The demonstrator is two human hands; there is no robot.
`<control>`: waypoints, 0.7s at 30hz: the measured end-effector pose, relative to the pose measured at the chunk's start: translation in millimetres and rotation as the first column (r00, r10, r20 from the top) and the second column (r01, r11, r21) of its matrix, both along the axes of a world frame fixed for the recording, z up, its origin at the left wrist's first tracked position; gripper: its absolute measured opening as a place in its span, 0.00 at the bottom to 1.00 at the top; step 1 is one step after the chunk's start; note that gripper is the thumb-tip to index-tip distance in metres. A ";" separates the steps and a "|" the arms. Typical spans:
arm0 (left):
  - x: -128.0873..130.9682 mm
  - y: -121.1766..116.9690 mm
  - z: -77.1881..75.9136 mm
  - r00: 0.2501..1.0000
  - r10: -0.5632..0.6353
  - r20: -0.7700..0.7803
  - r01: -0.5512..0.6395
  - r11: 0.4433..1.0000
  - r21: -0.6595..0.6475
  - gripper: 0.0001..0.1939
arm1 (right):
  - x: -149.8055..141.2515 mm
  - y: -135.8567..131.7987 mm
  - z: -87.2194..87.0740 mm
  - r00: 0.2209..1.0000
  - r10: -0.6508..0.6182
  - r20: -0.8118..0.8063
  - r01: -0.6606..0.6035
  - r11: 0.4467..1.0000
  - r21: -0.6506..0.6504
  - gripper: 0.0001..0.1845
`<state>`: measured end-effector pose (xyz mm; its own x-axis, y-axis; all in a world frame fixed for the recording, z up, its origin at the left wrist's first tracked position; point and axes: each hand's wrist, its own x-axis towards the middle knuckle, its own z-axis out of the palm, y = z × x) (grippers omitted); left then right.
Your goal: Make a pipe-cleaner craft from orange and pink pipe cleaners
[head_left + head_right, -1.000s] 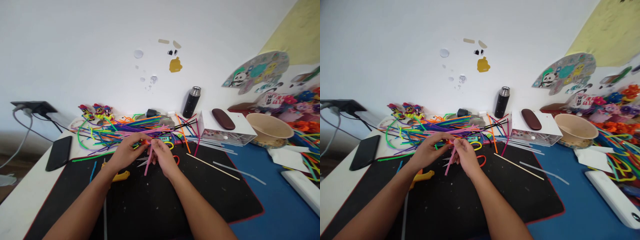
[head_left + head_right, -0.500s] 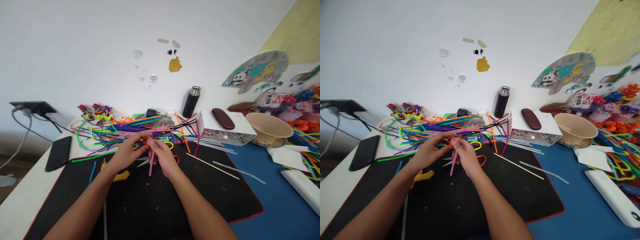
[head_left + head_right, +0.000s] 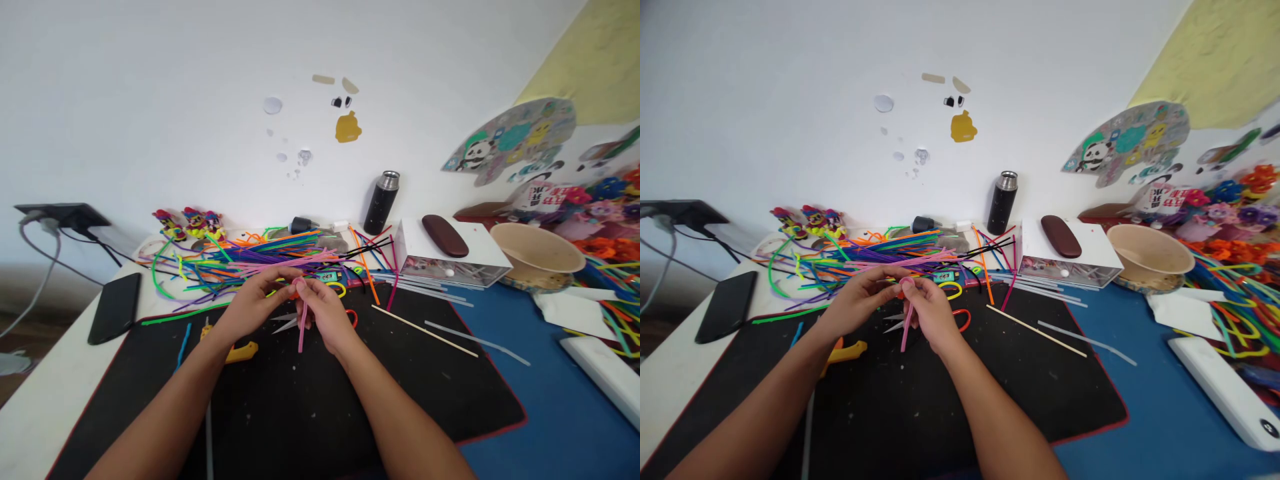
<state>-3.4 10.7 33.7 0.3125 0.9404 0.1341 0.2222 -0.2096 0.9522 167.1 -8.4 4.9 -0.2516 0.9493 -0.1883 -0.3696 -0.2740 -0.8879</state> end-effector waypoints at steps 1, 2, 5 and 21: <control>0.7 0.2 0.2 1.000 0.005 0.010 -0.005 1.000 -0.004 0.18 | -0.1 -0.1 0.1 1.000 -0.002 -0.001 0.002 1.000 0.000 0.31; 1.4 0.3 0.6 1.000 0.011 0.021 -0.011 1.000 -0.005 0.17 | -0.2 -0.3 0.2 1.000 -0.003 -0.004 0.003 1.000 -0.001 0.31; 3.7 0.1 3.0 0.999 0.027 0.044 -0.027 1.000 -0.008 0.17 | -0.9 -0.6 0.0 1.000 -0.009 -0.011 0.009 1.000 -0.003 0.32; 8.4 -1.2 6.1 0.990 0.056 0.128 -0.045 0.995 -0.090 0.16 | -2.9 0.0 -4.5 0.999 -0.031 -0.022 0.030 0.999 -0.013 0.32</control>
<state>5.1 9.4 39.8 0.2493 0.9645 0.0877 0.1034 -0.1165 0.9878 164.1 -8.4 0.3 -0.2268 0.9543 -0.1947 -0.3974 -0.2732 -0.8761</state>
